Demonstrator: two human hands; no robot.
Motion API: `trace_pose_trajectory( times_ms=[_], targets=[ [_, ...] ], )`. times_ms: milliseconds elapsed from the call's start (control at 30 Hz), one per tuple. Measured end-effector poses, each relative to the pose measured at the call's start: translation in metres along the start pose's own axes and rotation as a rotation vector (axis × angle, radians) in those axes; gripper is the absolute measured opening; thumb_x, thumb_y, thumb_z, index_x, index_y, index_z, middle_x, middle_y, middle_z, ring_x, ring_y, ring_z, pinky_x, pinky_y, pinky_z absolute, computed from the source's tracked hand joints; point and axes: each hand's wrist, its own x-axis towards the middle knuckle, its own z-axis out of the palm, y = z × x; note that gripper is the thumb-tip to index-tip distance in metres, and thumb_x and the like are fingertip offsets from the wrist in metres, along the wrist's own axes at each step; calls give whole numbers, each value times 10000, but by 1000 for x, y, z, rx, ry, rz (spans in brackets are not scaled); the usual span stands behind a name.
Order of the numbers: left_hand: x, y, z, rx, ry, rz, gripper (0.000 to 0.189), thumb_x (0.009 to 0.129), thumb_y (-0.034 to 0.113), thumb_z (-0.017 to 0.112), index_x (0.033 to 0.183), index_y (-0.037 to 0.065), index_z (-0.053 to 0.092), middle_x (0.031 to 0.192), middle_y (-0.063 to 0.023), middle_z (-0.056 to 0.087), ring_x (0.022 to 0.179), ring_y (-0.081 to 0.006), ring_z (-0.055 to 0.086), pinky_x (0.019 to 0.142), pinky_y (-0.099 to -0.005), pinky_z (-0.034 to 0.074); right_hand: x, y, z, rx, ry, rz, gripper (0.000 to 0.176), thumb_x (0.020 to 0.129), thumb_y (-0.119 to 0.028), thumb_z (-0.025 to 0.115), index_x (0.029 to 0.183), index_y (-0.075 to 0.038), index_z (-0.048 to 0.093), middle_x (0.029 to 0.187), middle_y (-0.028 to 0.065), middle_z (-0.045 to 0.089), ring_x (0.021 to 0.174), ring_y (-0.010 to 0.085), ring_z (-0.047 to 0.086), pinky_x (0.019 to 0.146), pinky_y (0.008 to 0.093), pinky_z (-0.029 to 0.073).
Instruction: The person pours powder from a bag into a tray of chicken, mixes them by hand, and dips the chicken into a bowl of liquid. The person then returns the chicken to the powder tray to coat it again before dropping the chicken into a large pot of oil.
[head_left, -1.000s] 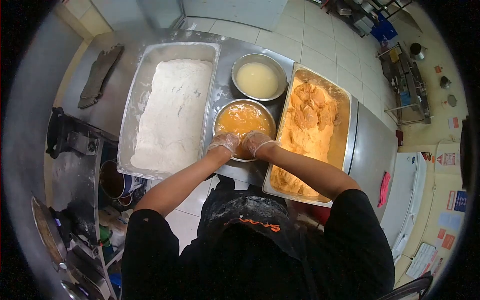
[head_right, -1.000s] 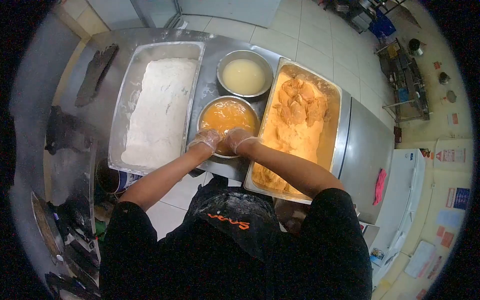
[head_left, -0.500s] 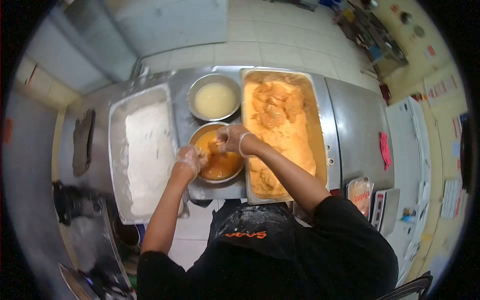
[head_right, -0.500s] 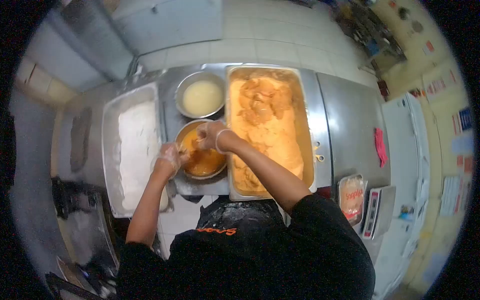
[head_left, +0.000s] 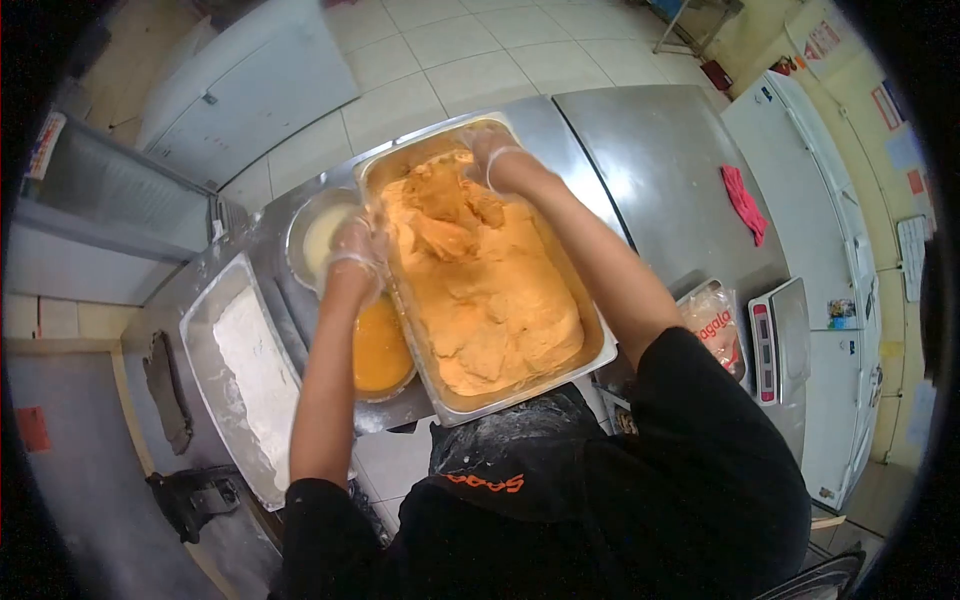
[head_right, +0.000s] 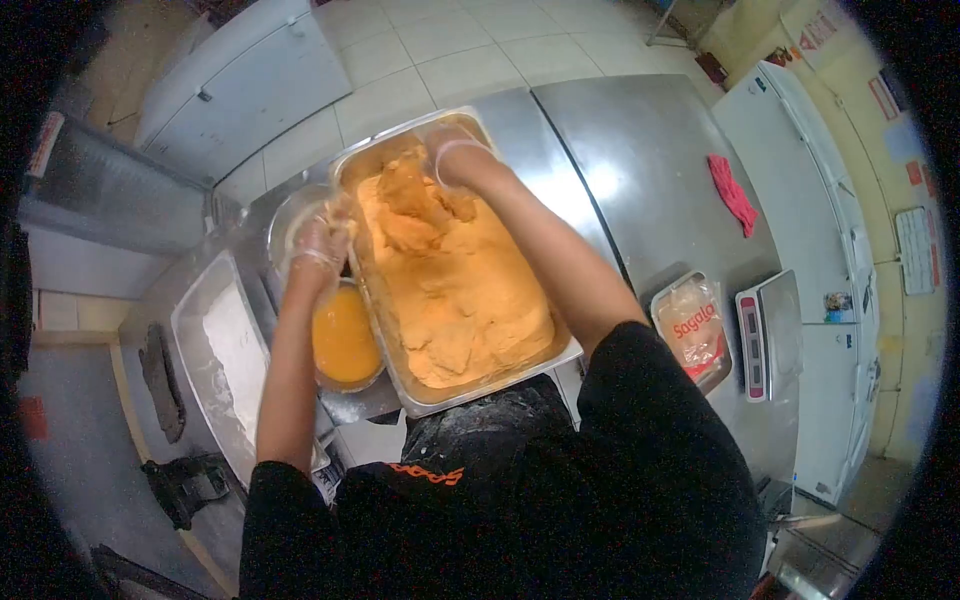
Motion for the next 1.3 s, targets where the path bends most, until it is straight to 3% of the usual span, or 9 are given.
trace_pose_trajectory(
  times_ms=[133, 267, 433, 500, 700, 833, 933, 1133, 1300],
  targets=[
    [-36, 13, 71, 244, -486, -118, 653, 875, 379, 669, 1383, 13, 481, 1322, -228, 571, 1217, -340, 559, 1037, -392, 433, -48, 89, 86, -184, -493, 143, 450, 771, -367, 764, 1041, -24, 654, 1034, 187, 682, 999, 357, 643, 822, 423, 502],
    [-37, -53, 202, 387, -251, -258, 973, 772, 472, 746, 1457, -62, 308, 1474, -276, 388, 1337, -368, 437, 1093, -375, 371, -133, 61, 179, -251, -377, 170, 735, 700, -447, 797, 1288, -66, 571, 1173, 190, 664, 1038, 341, 649, 907, 407, 500],
    [-33, -14, 182, 111, -349, -583, 1060, 721, 541, 758, 1457, -68, 299, 1499, -295, 332, 1350, -368, 422, 1096, -371, 363, -116, 61, 148, 264, -967, 226, 895, 696, -451, 783, 1418, -49, 439, 1470, 256, 410, 1332, 393, 439, 1045, 393, 422],
    [-24, -10, 147, 205, -682, -560, 1016, 762, 526, 730, 1468, -55, 287, 1508, -296, 314, 1362, -366, 412, 1091, -372, 376, -114, 69, 127, 287, -850, 210, 848, 709, -424, 780, 1402, -55, 459, 1472, 251, 411, 1331, 387, 444, 1055, 396, 415],
    [-61, -43, 181, 897, -481, -45, 759, 836, 431, 680, 1432, 36, 424, 1465, -257, 403, 1295, -364, 487, 1055, -401, 420, -135, 63, 130, -187, -447, 155, 799, 704, -346, 795, 1391, -87, 479, 1522, 247, 331, 1325, 382, 457, 1043, 424, 433],
    [-61, -25, 186, 522, -526, -411, 655, 860, 296, 636, 1419, 29, 424, 1419, -261, 445, 1253, -376, 516, 1021, -397, 447, -135, 74, 186, -266, -630, 66, 514, 743, -199, 772, 1214, -54, 629, 1233, 229, 625, 1146, 330, 618, 910, 398, 522],
    [-45, -36, 147, 288, -794, -319, 539, 871, 210, 592, 1356, 5, 474, 1324, -268, 529, 1179, -375, 571, 971, -395, 481, -118, 73, 138, 79, -1080, 100, 722, 714, -271, 781, 1350, -65, 510, 1391, 278, 488, 1161, 359, 594, 871, 446, 534],
    [-65, -36, 167, 693, -394, -24, 355, 836, 150, 648, 1151, -11, 609, 1057, -261, 664, 986, -360, 660, 865, -416, 533, -154, 82, 158, -173, -503, 62, 538, 774, -149, 699, 1268, 2, 548, 1168, 226, 651, 1068, 351, 639, 852, 425, 518],
    [-48, 10, 123, 277, -713, -359, 600, 839, 192, 721, 1350, -6, 477, 1241, -231, 607, 1138, -306, 596, 920, -401, 502, -147, 63, 94, 138, -662, 51, 639, 753, -223, 778, 1317, -56, 529, 1223, 219, 623, 1115, 365, 610, 897, 407, 502]
  ],
)
